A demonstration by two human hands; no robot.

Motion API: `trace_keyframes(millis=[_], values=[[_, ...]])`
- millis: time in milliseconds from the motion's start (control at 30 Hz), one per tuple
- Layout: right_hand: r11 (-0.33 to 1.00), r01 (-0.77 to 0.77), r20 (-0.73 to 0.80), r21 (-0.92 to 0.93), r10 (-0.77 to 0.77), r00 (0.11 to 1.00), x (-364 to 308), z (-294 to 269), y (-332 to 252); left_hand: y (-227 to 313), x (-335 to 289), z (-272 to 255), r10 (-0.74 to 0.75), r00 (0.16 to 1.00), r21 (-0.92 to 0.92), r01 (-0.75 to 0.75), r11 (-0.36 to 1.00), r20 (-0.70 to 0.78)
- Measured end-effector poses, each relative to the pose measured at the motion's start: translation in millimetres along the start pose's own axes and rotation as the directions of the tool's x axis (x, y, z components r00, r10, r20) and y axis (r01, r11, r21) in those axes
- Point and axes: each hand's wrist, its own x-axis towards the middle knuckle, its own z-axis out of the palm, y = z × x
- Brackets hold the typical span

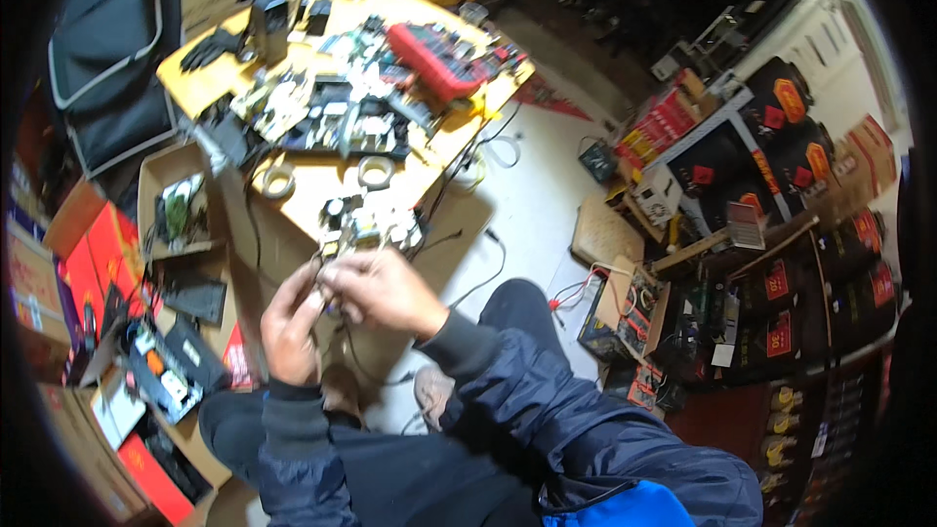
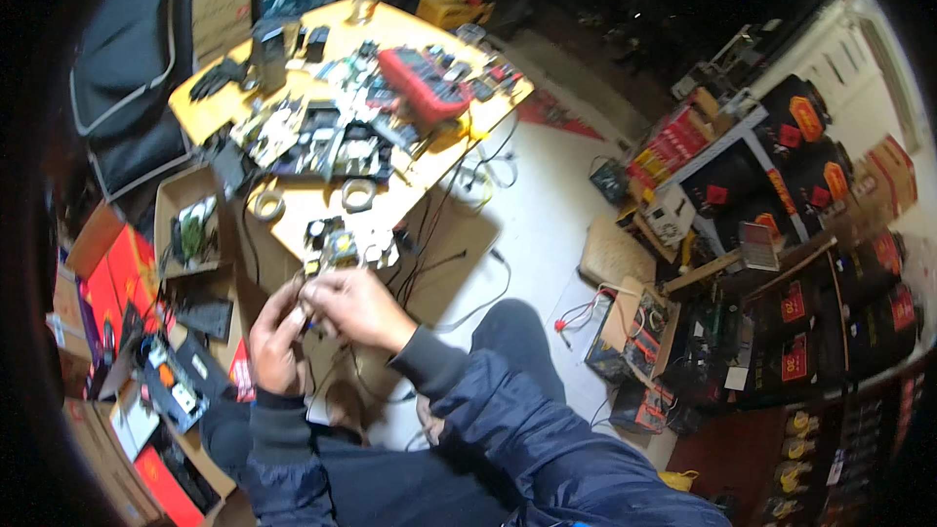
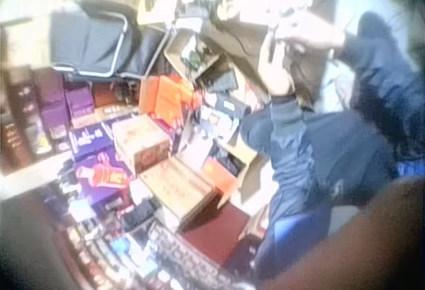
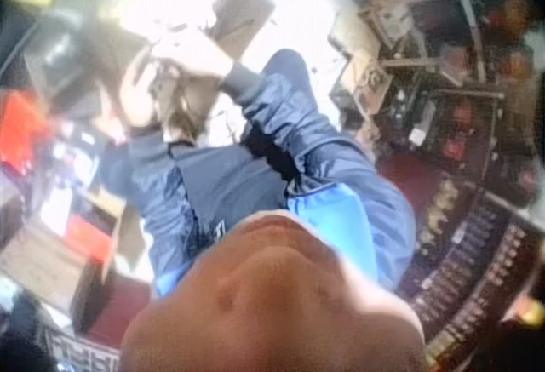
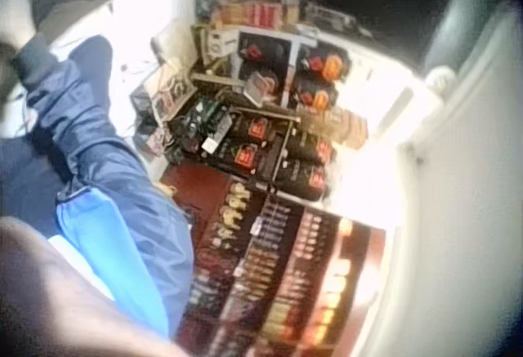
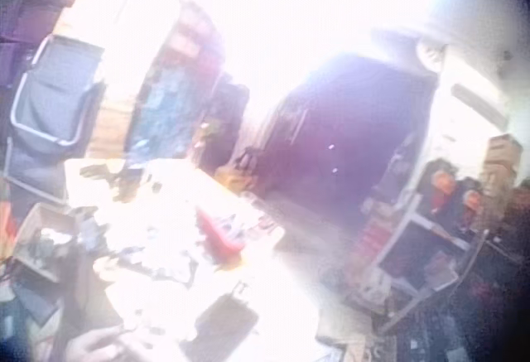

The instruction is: The person sits on the floor and works on small electronic components, stripping wires and connecting them to a circuit board. They handle a black plastic housing and place it into a cardboard box with other parts.

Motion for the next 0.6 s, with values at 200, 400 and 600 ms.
trace_keyframes(millis=[200, 400, 600], values=[[0.996, 0.046, 0.028, 0.07, -0.048, 0.998, 2, -2, 2, -7, 1, -4, 0.008, 1.0, -0.106, -0.005, 0.994, 0.022], [1.0, 0.008, 0.037, 0.03, -0.009, 0.999, 2, -2, 3, -11, 1, -8, -0.013, 1.0, -0.079, 0.014, 0.997, 0.019], [0.999, 0.029, -0.019, 0.012, -0.029, 0.999, 3, 4, 5, -13, 2, -7, 0.026, 1.0, 0.032, -0.026, 0.999, 0.009]])
